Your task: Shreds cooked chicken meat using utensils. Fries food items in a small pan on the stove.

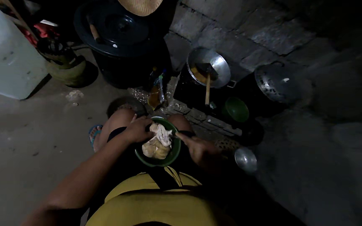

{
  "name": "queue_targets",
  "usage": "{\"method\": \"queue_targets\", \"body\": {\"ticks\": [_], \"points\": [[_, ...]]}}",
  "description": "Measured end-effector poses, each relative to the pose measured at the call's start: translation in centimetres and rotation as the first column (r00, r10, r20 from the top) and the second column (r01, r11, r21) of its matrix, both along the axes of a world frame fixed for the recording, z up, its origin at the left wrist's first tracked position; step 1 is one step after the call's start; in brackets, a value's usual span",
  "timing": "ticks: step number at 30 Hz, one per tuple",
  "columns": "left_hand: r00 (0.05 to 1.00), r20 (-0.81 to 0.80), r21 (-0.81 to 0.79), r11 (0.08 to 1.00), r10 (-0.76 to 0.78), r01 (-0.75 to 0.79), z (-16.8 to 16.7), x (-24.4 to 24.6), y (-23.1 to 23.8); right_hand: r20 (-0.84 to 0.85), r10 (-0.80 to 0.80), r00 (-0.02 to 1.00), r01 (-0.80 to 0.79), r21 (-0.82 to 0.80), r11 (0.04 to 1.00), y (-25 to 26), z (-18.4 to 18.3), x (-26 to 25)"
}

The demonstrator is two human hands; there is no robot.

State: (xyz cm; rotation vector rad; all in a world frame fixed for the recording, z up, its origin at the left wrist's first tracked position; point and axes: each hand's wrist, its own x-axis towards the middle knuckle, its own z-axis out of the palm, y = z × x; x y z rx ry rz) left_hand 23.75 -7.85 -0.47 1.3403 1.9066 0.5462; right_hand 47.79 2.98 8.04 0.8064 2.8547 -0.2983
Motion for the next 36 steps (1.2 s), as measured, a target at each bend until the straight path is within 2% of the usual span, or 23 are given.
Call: {"method": "queue_targets", "body": {"ticks": [2, 6, 8, 10, 12, 13, 15, 18, 21, 23, 26, 27, 29, 32, 36], "points": [[1.000, 0.004, 0.013, 1.000, 0.006, -0.006, -0.3, 0.3, 0.0, 0.289, -0.089, 0.953, 0.112, -0.064, 0.992, 0.1, 1.7, -3.3], [1.000, -0.027, 0.016, 1.000, 0.004, -0.004, -0.7, 0.5, 0.0, 0.409, -0.087, 0.908, 0.144, -0.110, 0.984, -0.8, -0.6, -3.4], [0.999, -0.034, -0.005, 1.000, -0.002, 0.002, -0.5, 0.4, -0.3, 0.366, -0.075, 0.928, 0.128, -0.122, 0.984, -1.7, -1.9, -1.0], [0.999, -0.037, -0.011, 1.000, -0.024, 0.024, -0.2, 0.4, -0.1, 0.226, -0.070, 0.972, 0.093, -0.096, 0.991, -1.8, -2.4, 1.1], [0.999, -0.021, -0.013, 1.000, -0.025, 0.025, 0.1, 0.2, 0.1, 0.084, -0.037, 0.996, 0.042, -0.054, 0.998, -0.9, -1.3, 1.2], [1.000, -0.015, -0.009, 1.000, -0.019, 0.019, 0.2, 0.2, 0.0, 0.105, -0.037, 0.994, 0.044, -0.058, 0.997, -0.4, -0.1, 0.1], [1.000, -0.016, 0.002, 1.000, -0.012, 0.012, 0.0, 0.3, -0.1, 0.331, -0.067, 0.941, 0.108, -0.108, 0.988, 0.3, 2.3, -3.2], [1.000, -0.025, 0.014, 1.000, -0.009, 0.009, -0.6, 0.6, 0.1, 0.325, -0.058, 0.944, 0.093, -0.095, 0.991, 0.2, 0.5, -4.3], [0.999, -0.042, -0.006, 1.000, -0.008, 0.008, -0.5, 0.4, -0.1, 0.448, -0.071, 0.891, 0.144, -0.130, 0.981, -1.3, -0.5, -2.7], [0.999, -0.040, -0.012, 1.000, -0.023, 0.023, -0.3, 0.4, -0.3, 0.385, -0.079, 0.920, 0.144, -0.145, 0.979, -1.8, -1.2, -0.3], [1.000, -0.008, -0.003, 1.000, -0.017, 0.017, 0.0, 0.0, 0.0, 0.131, -0.049, 0.990, 0.066, -0.129, 0.989, -0.4, -0.7, 1.1], [1.000, -0.001, 0.001, 1.000, -0.011, 0.011, 0.0, 0.0, -0.1, 0.138, -0.051, 0.989, 0.070, -0.137, 0.988, 0.2, 0.0, 0.3], [1.000, 0.003, 0.005, 1.000, -0.013, 0.013, -0.2, 0.1, -0.1, 0.319, -0.077, 0.944, 0.130, -0.147, 0.981, 0.9, 2.0, -2.8], [1.000, 0.002, 0.020, 1.000, -0.012, 0.012, -0.5, 0.3, 0.0, 0.281, -0.067, 0.957, 0.105, -0.120, 0.987, 0.8, 0.2, -3.9], [1.000, -0.017, 0.005, 1.000, -0.018, 0.018, -0.4, 0.3, -0.5, 0.481, -0.071, 0.874, 0.180, -0.185, 0.966, -1.3, -0.6, -2.1]]}}
